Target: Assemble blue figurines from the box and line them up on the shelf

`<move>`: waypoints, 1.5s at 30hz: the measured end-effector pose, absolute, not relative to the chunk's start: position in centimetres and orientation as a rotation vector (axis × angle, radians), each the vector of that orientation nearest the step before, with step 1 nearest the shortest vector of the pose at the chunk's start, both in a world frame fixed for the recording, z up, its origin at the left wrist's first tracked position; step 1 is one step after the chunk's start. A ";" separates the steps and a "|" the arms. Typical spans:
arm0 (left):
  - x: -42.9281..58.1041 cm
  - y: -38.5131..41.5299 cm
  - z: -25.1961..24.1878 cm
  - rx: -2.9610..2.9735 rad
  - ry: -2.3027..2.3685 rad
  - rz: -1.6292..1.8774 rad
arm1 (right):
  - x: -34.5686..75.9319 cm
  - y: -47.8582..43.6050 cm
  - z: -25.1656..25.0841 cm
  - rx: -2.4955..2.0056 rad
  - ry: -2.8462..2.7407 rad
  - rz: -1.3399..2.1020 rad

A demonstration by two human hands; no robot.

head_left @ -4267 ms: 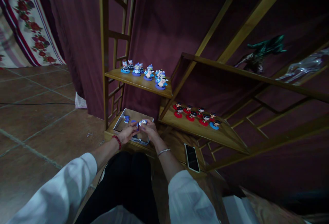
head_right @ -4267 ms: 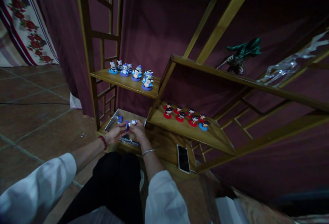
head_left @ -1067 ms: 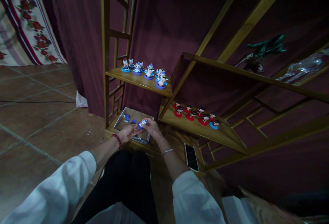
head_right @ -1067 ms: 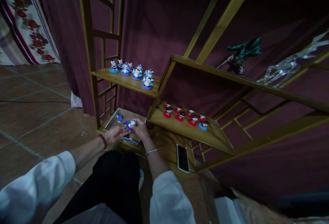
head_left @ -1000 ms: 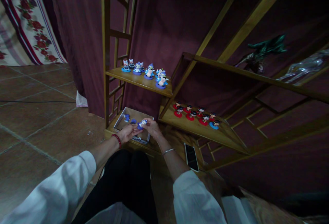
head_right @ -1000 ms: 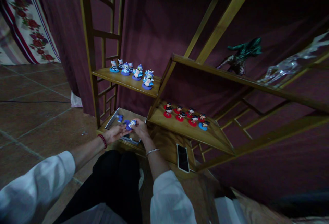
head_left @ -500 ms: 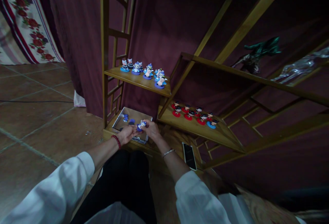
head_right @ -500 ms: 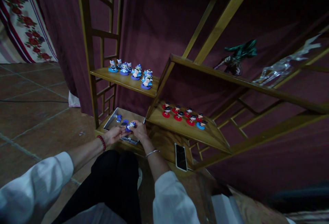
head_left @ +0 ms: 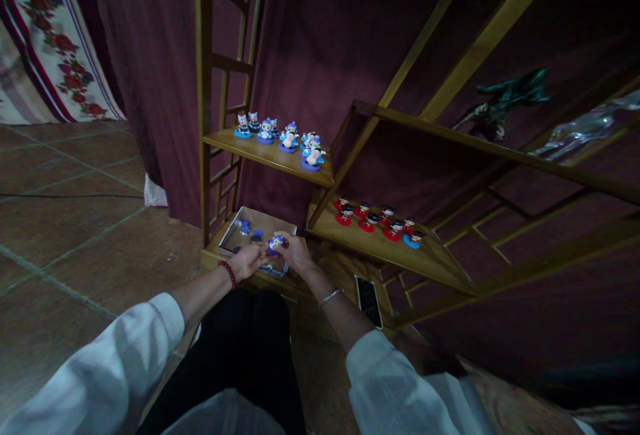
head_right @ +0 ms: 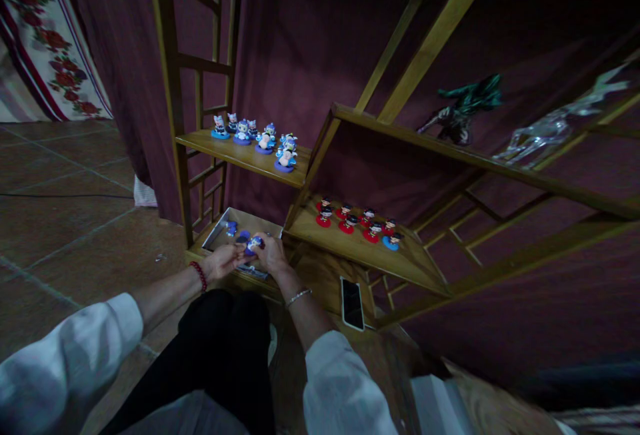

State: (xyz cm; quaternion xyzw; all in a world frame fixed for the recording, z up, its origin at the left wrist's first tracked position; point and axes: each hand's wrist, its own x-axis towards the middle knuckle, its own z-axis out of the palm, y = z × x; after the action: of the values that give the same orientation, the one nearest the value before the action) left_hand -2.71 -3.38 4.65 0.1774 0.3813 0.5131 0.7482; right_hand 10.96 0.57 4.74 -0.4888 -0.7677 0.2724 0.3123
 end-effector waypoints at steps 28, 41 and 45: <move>-3.5 -3.6 4.1 0.347 0.864 1.119 | 9.7 -0.6 6.5 -1.370 -2.208 0.571; -3.7 -3.5 4.4 0.397 0.871 1.075 | 10.1 -0.7 7.1 -1.300 -2.223 0.634; -3.6 -3.7 4.6 0.399 0.843 1.079 | 10.1 -0.6 7.2 -1.272 -2.235 0.639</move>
State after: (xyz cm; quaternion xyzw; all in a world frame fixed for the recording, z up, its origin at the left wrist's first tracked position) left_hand -3.64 -3.65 4.62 0.1831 0.3865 0.4950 0.7564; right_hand 10.14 -0.58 7.24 -0.4657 -0.8180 0.2339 0.2435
